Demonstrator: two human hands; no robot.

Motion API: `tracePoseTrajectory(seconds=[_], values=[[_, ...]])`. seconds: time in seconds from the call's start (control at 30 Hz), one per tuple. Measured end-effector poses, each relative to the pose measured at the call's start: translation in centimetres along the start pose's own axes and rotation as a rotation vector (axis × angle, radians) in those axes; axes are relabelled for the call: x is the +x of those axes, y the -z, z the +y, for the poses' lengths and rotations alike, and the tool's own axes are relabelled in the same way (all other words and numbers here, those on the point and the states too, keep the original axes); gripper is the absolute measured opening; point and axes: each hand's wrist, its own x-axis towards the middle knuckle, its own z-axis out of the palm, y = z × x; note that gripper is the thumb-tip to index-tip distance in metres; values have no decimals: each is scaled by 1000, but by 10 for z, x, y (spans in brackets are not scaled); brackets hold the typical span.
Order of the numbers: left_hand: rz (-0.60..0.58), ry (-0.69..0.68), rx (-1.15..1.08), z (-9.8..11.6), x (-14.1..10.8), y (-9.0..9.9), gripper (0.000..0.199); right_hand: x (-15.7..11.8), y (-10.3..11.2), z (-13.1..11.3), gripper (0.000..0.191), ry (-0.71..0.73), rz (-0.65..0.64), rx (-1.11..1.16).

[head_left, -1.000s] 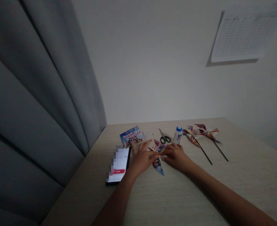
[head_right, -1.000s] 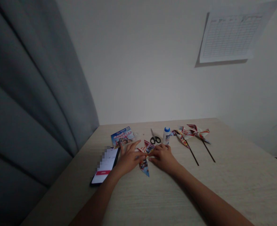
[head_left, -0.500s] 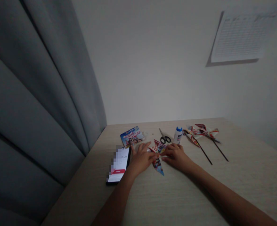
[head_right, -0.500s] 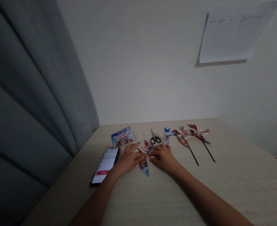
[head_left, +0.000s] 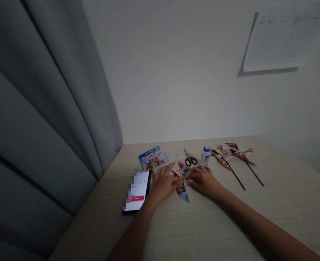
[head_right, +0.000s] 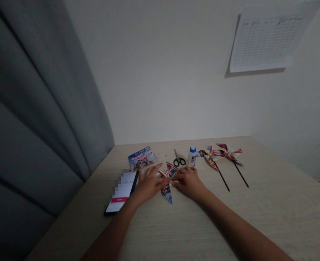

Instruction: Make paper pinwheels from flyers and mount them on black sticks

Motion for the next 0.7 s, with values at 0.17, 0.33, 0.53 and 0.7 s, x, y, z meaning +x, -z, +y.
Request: tracePoseTrajectory(seconds=[0.17, 0.33, 0.53, 0.7], values=[[24, -9, 59, 4, -1, 0, 36, 0, 0, 1, 20, -4, -9, 3], [28, -2, 62, 2, 1, 0, 35, 0, 0, 1, 21, 5, -10, 8], [25, 27, -11, -1, 2, -2, 29, 0, 1, -1, 20, -1, -2, -10], [79, 95, -2, -2, 4, 4, 27, 0, 0, 1, 23, 10, 1, 5]])
